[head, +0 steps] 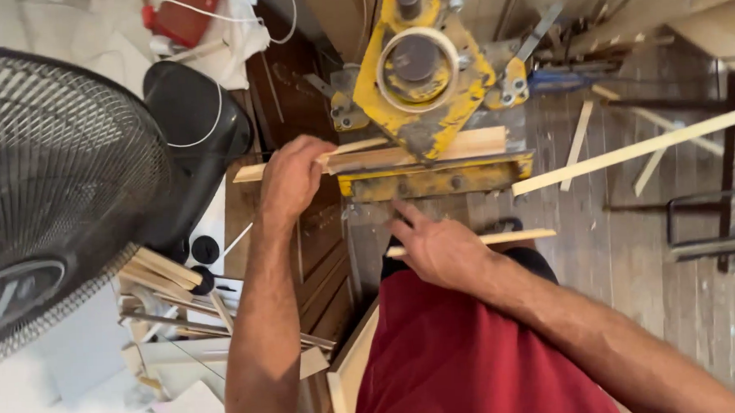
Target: Cutting thin wooden strips using a miter cutter and assembling them onto a picture frame or artwork.
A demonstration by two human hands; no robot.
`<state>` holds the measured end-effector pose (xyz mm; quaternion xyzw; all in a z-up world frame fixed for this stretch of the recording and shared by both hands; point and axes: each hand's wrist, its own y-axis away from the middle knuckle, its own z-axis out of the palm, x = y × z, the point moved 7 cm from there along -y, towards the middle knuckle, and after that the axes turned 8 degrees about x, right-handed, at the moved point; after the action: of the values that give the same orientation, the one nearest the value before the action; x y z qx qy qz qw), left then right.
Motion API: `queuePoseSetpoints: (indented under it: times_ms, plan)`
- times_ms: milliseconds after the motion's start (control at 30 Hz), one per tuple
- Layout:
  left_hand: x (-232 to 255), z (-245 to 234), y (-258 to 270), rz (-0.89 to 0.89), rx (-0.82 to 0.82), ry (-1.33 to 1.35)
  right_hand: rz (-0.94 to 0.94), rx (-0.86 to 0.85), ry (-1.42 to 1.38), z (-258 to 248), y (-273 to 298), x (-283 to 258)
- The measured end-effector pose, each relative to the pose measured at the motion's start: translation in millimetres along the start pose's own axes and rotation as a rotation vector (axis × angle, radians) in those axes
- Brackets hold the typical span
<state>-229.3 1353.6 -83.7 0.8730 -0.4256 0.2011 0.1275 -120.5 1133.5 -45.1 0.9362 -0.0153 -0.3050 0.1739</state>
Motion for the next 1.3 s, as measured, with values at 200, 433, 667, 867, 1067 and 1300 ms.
queuePoseSetpoints:
  times_ms: [200, 433, 667, 867, 1067, 1300]
  plan:
    - [-20.6, 24.5, -31.9, 0.069, -0.113, 0.11, 0.196, 0.136, 0.02, 14.7, -69.2, -1.3]
    - [-31.9, 49.0, -40.5, -0.052, -0.34, 0.163, 0.346, 0.182, 0.101, 21.0, -96.8, 15.1]
    - [-34.6, 37.7, -52.6, -0.044, -0.525, 0.17, 0.358, 0.1, 0.339, 34.2, -106.7, -0.8]
    - [-12.7, 19.7, -55.8, -0.048, -0.676, 0.344, 0.385, 0.116, 0.256, 32.2, -105.0, 3.8]
    - [-24.0, 36.0, -55.9, 0.015, -0.64, 0.359, 0.402, 0.139, 0.169, 24.8, -102.6, 2.3]
    - [-39.7, 57.1, -57.2, 0.049, -0.623, 0.331, 0.468, 0.166, 0.181, 23.1, -104.8, 1.1]
